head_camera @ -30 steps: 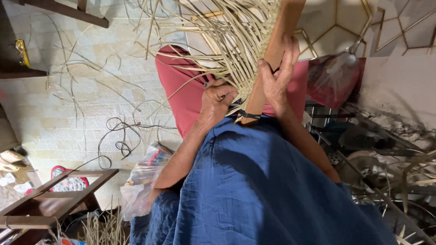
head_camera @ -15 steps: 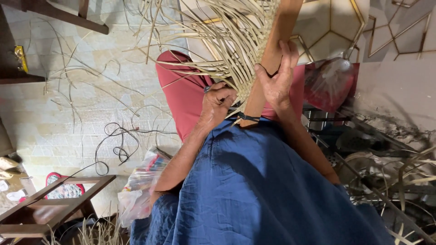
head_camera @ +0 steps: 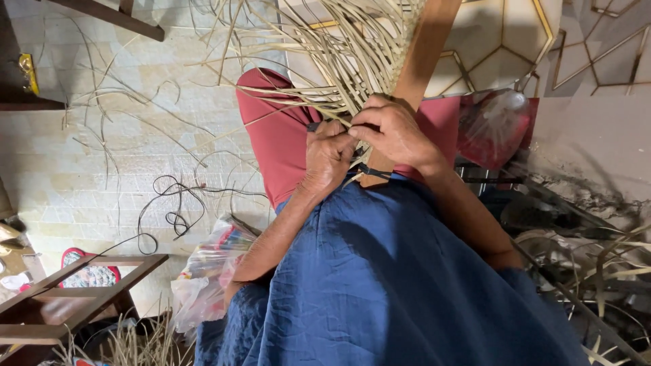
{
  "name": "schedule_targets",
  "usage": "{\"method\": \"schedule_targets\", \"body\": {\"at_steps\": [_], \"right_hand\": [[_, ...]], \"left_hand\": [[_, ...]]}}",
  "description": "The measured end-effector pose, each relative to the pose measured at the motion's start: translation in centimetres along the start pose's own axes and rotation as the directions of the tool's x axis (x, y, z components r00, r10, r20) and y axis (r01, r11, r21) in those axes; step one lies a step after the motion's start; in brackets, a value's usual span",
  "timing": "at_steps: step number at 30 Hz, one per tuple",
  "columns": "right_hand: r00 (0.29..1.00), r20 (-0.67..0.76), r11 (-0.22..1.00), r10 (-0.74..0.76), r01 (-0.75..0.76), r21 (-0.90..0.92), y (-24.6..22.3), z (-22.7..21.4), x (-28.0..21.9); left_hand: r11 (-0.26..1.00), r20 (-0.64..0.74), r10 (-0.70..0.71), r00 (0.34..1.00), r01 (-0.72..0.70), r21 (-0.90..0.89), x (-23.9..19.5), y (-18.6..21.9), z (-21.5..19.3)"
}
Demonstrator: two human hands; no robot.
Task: The person weaves dried palm leaves into a mat using a wooden frame. They trim excess strands with scissors, then interlace the leaves by hand to form a tight weave.
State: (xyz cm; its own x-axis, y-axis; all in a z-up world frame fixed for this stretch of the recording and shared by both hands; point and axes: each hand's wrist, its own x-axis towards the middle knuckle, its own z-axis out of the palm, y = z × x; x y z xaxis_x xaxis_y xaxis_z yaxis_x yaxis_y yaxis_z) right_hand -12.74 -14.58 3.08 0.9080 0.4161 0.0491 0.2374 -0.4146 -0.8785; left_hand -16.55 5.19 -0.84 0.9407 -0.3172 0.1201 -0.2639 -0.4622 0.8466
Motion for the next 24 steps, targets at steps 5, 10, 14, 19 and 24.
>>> {"method": "schedule_targets", "body": {"at_steps": [5, 10, 14, 19, 24], "right_hand": [[0.998, -0.005, 0.927, 0.056, -0.050, 0.372, 0.9, -0.4, -1.1], [0.984, 0.087, 0.979, 0.154, -0.164, 0.122, 1.3, -0.2, -4.5], [0.975, 0.057, 0.967, 0.216, -0.221, 0.128, -0.1, 0.5, -5.5], [0.962, 0.023, 0.954, 0.271, -0.272, 0.124, 1.2, 1.8, -5.8], [0.969, -0.011, 0.773, 0.249, -0.192, 0.605, -0.4, -1.8, -3.0]], "left_hand": [[0.994, 0.016, -0.092, 0.996, 0.093, -0.054, 1.1, 1.2, -0.8], [0.895, 0.070, -0.228, 0.971, 0.237, -0.379, -0.1, -3.4, 1.7], [0.903, 0.101, -0.198, 0.975, 0.221, -0.368, 0.0, -3.4, 1.4], [0.940, -0.001, -0.103, 0.995, 0.097, -0.328, -0.8, -4.6, 3.1], [0.921, -0.044, -0.100, 0.994, 0.076, -0.382, 1.0, -0.4, 1.6]]}}
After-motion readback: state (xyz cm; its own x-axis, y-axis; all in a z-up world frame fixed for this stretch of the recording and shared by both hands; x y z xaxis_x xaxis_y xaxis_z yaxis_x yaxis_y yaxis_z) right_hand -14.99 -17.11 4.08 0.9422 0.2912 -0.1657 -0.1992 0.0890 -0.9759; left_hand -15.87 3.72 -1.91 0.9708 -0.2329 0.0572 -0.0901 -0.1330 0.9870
